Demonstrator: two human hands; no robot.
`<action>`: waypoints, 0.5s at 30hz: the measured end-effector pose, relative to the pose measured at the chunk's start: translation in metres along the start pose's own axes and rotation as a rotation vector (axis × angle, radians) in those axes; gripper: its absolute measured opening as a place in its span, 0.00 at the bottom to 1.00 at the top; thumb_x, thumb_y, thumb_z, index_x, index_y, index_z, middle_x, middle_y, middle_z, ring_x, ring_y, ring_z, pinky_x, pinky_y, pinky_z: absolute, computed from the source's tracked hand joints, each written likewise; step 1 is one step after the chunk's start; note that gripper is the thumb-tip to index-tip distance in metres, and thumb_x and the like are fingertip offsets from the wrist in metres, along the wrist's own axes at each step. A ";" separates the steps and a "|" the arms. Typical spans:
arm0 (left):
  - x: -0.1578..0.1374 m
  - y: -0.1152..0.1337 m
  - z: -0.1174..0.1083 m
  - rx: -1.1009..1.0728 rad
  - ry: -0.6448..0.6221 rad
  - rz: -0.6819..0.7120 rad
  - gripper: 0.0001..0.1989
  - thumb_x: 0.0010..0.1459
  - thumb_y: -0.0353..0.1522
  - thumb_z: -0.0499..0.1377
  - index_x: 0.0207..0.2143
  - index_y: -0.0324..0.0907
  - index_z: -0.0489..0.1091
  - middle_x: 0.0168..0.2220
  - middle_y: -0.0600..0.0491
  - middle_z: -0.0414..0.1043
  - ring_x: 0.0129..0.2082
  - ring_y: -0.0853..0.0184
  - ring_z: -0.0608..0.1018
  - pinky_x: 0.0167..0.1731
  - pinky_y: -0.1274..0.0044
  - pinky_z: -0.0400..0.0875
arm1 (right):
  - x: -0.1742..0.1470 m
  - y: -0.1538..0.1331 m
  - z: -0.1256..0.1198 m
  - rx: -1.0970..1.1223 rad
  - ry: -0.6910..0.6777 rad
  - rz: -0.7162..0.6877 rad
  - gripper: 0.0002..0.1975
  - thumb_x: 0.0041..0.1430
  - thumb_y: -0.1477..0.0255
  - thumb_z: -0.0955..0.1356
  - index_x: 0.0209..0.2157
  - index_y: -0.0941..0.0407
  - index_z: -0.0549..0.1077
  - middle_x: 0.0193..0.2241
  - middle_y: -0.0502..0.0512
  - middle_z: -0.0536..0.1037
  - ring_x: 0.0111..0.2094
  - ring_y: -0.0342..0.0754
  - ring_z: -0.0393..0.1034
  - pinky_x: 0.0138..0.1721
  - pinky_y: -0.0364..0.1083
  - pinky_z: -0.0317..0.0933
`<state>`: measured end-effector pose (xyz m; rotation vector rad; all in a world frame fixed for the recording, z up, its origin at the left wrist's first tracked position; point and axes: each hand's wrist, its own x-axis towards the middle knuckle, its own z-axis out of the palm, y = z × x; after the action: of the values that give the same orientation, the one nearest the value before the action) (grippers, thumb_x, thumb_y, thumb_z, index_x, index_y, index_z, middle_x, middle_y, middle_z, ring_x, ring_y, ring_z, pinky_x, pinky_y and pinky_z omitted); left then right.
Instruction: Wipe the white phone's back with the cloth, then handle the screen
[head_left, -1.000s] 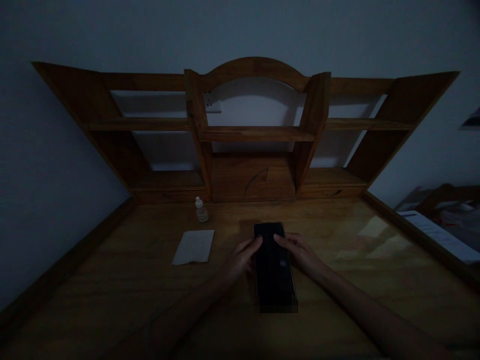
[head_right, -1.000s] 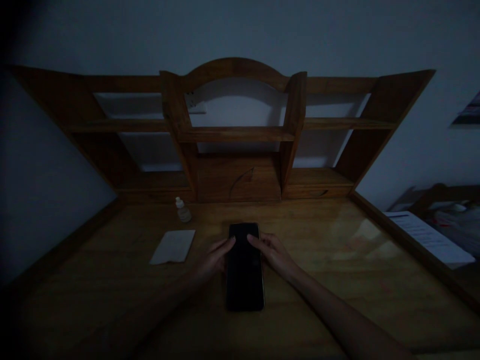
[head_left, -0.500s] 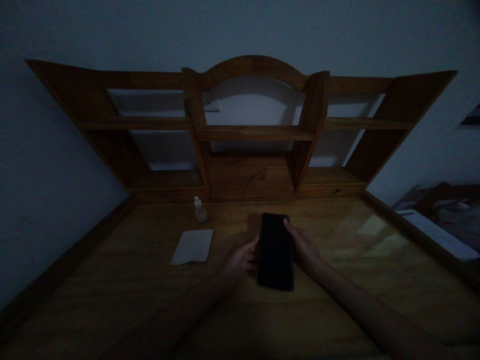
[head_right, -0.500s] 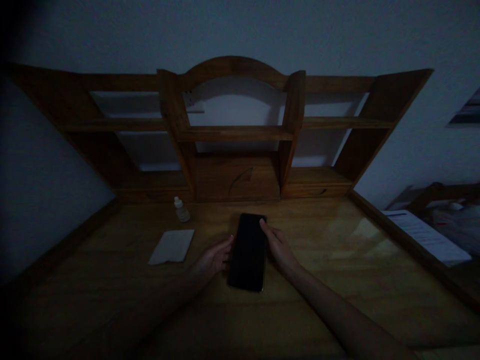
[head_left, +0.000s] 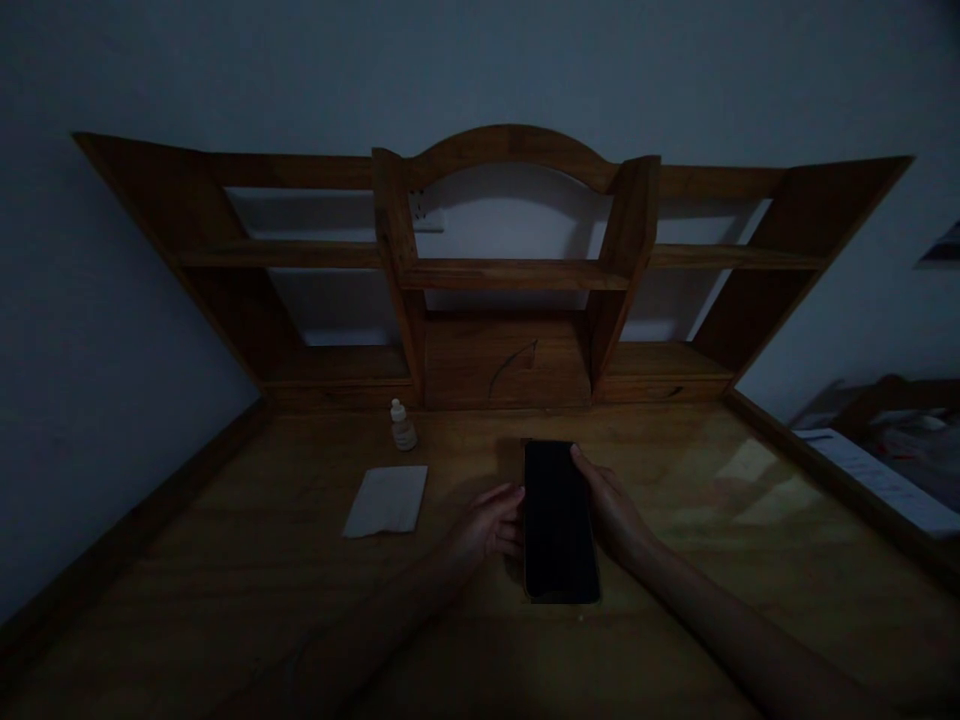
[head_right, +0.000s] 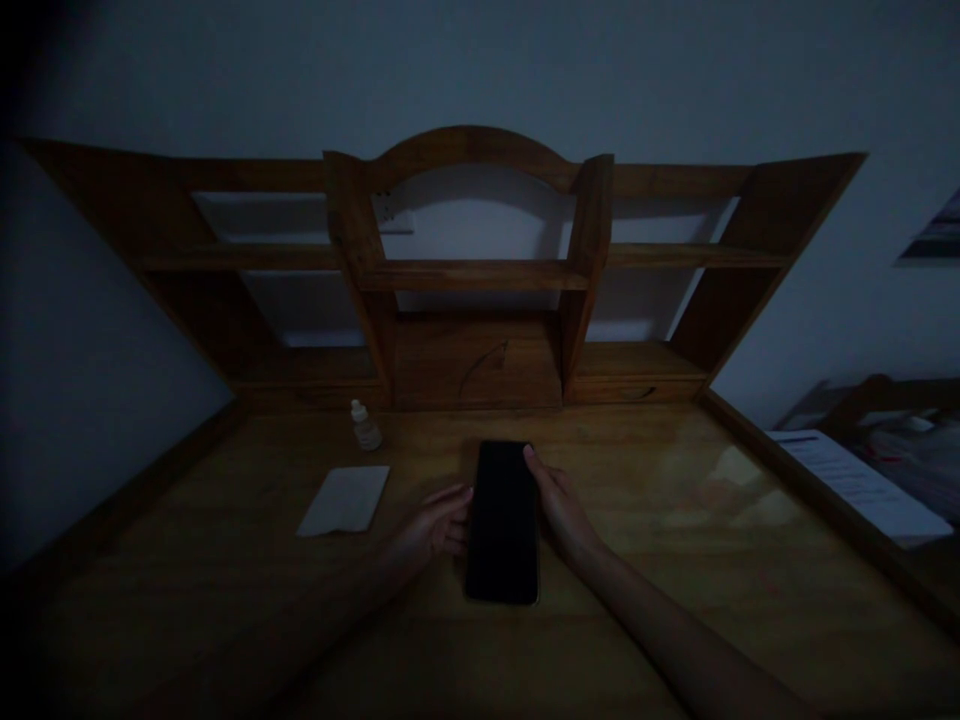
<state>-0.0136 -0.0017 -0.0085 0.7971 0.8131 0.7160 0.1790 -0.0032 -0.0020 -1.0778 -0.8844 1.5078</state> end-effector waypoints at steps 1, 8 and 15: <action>0.000 0.000 0.000 -0.003 -0.003 -0.003 0.21 0.51 0.44 0.65 0.40 0.38 0.67 0.30 0.51 0.75 0.24 0.67 0.78 0.22 0.78 0.73 | 0.001 0.001 -0.001 0.000 -0.001 0.001 0.26 0.56 0.48 0.68 0.35 0.59 0.80 0.34 0.60 0.82 0.35 0.54 0.75 0.37 0.48 0.66; 0.001 0.001 -0.003 0.000 -0.050 -0.001 0.18 0.55 0.42 0.64 0.42 0.39 0.67 0.33 0.51 0.74 0.25 0.69 0.78 0.24 0.78 0.74 | 0.006 0.007 -0.006 -0.013 -0.003 0.031 0.28 0.55 0.47 0.67 0.36 0.59 0.80 0.31 0.59 0.81 0.34 0.55 0.75 0.38 0.50 0.66; 0.002 0.000 -0.002 -0.012 0.040 -0.018 0.24 0.50 0.45 0.67 0.42 0.39 0.68 0.33 0.52 0.73 0.26 0.69 0.77 0.24 0.79 0.71 | 0.013 0.007 -0.008 0.001 -0.043 0.003 0.25 0.55 0.48 0.68 0.36 0.56 0.79 0.33 0.58 0.81 0.37 0.56 0.75 0.39 0.50 0.66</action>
<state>-0.0143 0.0008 -0.0106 0.7654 0.8507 0.7220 0.1833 0.0077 -0.0138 -1.0504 -0.9120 1.5383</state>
